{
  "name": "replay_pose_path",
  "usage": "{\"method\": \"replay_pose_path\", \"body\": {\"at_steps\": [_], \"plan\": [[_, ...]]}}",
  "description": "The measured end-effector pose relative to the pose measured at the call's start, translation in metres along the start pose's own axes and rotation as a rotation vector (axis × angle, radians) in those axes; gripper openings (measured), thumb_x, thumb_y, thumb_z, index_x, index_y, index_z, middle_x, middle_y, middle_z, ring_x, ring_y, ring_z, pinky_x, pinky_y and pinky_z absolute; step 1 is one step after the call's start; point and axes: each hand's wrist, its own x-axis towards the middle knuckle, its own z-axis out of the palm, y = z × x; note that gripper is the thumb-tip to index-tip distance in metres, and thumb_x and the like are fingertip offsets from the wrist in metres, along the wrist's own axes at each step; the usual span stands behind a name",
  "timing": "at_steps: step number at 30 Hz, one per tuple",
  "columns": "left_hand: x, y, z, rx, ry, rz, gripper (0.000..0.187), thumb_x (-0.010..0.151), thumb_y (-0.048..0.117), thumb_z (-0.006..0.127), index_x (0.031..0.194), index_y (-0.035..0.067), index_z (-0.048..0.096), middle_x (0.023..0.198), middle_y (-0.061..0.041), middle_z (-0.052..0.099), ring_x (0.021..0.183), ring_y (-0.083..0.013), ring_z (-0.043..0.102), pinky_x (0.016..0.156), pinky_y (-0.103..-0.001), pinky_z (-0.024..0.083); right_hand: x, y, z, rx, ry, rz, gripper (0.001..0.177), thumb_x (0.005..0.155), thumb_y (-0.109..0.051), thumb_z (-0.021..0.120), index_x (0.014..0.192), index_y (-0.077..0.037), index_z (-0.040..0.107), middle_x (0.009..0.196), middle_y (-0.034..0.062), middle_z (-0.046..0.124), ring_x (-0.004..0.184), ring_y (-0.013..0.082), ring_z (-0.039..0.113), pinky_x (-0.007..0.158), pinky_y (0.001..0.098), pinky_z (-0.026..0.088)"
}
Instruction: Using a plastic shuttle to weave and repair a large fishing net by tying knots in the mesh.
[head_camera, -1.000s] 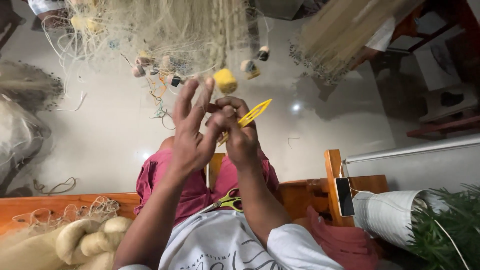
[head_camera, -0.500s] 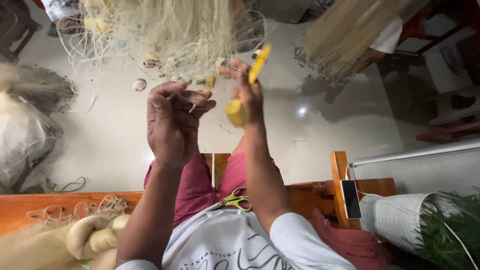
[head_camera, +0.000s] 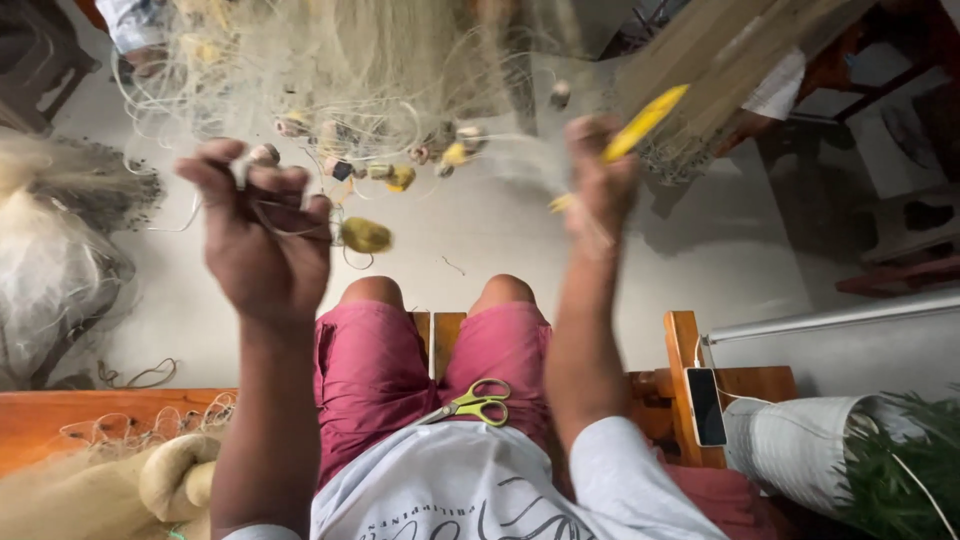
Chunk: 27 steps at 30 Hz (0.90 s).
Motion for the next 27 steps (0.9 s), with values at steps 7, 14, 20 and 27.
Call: {"method": "replay_pose_path", "body": {"at_steps": [7, 14, 20, 27], "plan": [[0.007, 0.005, -0.030, -0.224, 0.082, -0.103, 0.023, 0.099, 0.044, 0.058, 0.107, 0.023, 0.064, 0.086, 0.006, 0.067, 0.091, -0.0126, 0.066, 0.071, -0.027, 0.055, 0.102, -0.025, -0.076, -0.137, -0.055, -0.390, 0.018, 0.087, -0.021, 0.082, 0.090, -0.010, 0.068, 0.083, -0.0015, 0.063, 0.077, 0.0109, 0.057, 0.076, 0.0266, 0.049], [-0.015, -0.040, 0.000, -0.148, 0.235, -0.151, 0.025, 0.094, 0.048, 0.058, 0.087, 0.023, 0.059, 0.075, 0.005, 0.057, 0.073, -0.0087, 0.056, 0.057, -0.021, 0.043, 0.125, -0.032, -0.085, -0.195, -0.081, -0.478, 0.018, 0.086, -0.013, 0.078, 0.101, -0.006, 0.073, 0.093, 0.0027, 0.068, 0.088, 0.0139, 0.062, 0.084, 0.0264, 0.051], [-0.036, -0.099, 0.029, -0.111, 0.114, -0.224, 0.036, 0.102, 0.049, 0.039, 0.086, 0.019, 0.051, 0.090, -0.001, 0.067, 0.101, -0.0200, 0.072, 0.078, -0.038, 0.067, 0.020, -0.015, -0.066, -0.100, -0.186, -0.297, 0.036, 0.096, -0.039, 0.059, 0.115, -0.008, 0.062, 0.107, 0.0080, 0.062, 0.097, 0.0186, 0.059, 0.082, 0.0293, 0.050], [-0.043, -0.149, 0.045, -0.283, -0.046, -0.281, 0.041, 0.105, 0.048, 0.030, 0.086, 0.015, 0.045, 0.100, -0.008, 0.068, 0.111, -0.0261, 0.068, 0.090, -0.048, 0.062, -0.103, 0.050, -0.025, 0.124, -0.538, 0.553, 0.069, 0.099, -0.064, 0.018, 0.123, -0.007, 0.049, 0.078, 0.0000, 0.046, 0.052, 0.0006, 0.039, 0.036, 0.0071, 0.030]]}}
